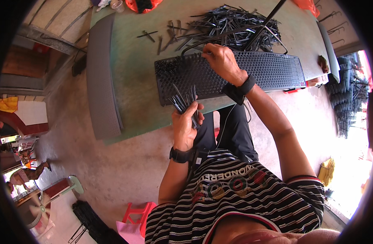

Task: The person inserts small metal rods into the holes of a black plastic hanger base. They hold a bundle of rods in their left hand and use their right hand to pick and insert them one by one. The person occasionally adjusts the camera and repositions the hanger base on the table.

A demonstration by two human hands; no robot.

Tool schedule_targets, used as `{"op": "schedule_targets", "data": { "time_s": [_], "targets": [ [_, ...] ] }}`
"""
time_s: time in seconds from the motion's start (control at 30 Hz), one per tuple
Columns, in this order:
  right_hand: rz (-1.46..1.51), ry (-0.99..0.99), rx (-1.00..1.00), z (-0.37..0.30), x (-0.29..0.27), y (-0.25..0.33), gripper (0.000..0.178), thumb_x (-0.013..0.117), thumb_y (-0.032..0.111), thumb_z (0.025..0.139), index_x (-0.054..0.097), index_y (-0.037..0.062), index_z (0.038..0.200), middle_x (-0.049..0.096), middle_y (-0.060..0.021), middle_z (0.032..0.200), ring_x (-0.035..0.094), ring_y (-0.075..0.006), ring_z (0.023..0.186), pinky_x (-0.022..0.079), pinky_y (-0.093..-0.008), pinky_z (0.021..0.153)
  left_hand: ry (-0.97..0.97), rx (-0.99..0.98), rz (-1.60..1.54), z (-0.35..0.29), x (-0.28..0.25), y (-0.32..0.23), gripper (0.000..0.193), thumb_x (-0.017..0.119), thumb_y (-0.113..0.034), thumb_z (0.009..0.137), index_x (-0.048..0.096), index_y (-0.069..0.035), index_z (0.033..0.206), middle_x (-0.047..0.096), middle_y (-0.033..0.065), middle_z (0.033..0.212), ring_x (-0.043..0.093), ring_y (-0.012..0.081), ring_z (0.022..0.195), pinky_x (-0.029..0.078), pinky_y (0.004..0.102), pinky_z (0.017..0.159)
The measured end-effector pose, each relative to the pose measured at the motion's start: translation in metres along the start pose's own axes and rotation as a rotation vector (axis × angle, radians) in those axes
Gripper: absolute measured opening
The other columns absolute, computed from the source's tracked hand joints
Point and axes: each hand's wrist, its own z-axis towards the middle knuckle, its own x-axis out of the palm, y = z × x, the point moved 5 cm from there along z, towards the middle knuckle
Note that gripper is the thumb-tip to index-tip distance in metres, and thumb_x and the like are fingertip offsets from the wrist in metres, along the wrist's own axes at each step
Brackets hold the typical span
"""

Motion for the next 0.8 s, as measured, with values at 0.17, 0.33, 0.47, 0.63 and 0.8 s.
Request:
{"op": "schedule_targets", "data": {
  "time_s": [0.17,0.33,0.47,0.63,0.8],
  "targets": [
    [0.204,0.267,0.323,-0.010,-0.006,0.027,0.023,0.069,0.022,0.079,0.065,-0.0008,0.080,0.059,-0.0091,0.057,0.057,-0.0129,0.049,0.043,-0.0278,0.045,-0.003,0.009,-0.025,-0.003,0.004,-0.005,0.019,0.064,-0.008,0.081,0.060,0.000,0.098,0.063,0.0111,0.075,0.053,0.0162,0.047,0.038,0.0254,0.040],
    [0.820,0.459,0.733,-0.046,0.007,0.032,0.019,0.063,0.016,0.084,0.065,-0.0027,0.087,0.062,-0.0028,0.065,0.057,-0.0075,0.052,0.044,-0.0200,0.044,0.033,0.016,-0.014,0.001,0.015,0.002,0.019,0.064,-0.008,0.081,0.060,-0.001,0.099,0.065,0.0126,0.080,0.059,0.0181,0.053,0.044,0.0266,0.044],
    [0.973,0.321,0.831,-0.043,-0.006,0.027,0.019,0.061,0.012,0.085,0.061,-0.0039,0.096,0.063,-0.0055,0.071,0.062,-0.0112,0.057,0.048,-0.0208,0.048,0.018,0.050,0.022,0.003,0.015,0.001,0.020,0.063,-0.008,0.082,0.059,-0.003,0.101,0.066,0.0130,0.085,0.063,0.0200,0.060,0.050,0.0292,0.048],
    [0.950,0.470,0.826,-0.046,-0.002,0.026,0.018,0.059,0.011,0.087,0.060,-0.0037,0.097,0.064,-0.0086,0.073,0.064,-0.0134,0.060,0.050,-0.0213,0.048,0.013,0.043,0.051,0.001,0.021,-0.004,0.017,0.063,-0.008,0.083,0.059,-0.001,0.097,0.065,0.0119,0.084,0.064,0.0200,0.062,0.052,0.0300,0.051],
    [0.968,0.351,0.884,-0.047,-0.006,0.024,0.016,0.057,0.010,0.086,0.059,-0.0043,0.093,0.064,-0.0101,0.072,0.064,-0.0145,0.059,0.050,-0.0221,0.047,-0.020,0.033,-0.006,0.002,0.018,0.002,0.014,0.062,-0.003,0.082,0.059,0.000,0.095,0.064,0.0091,0.083,0.064,0.0180,0.069,0.053,0.0309,0.053]
  ]
}}
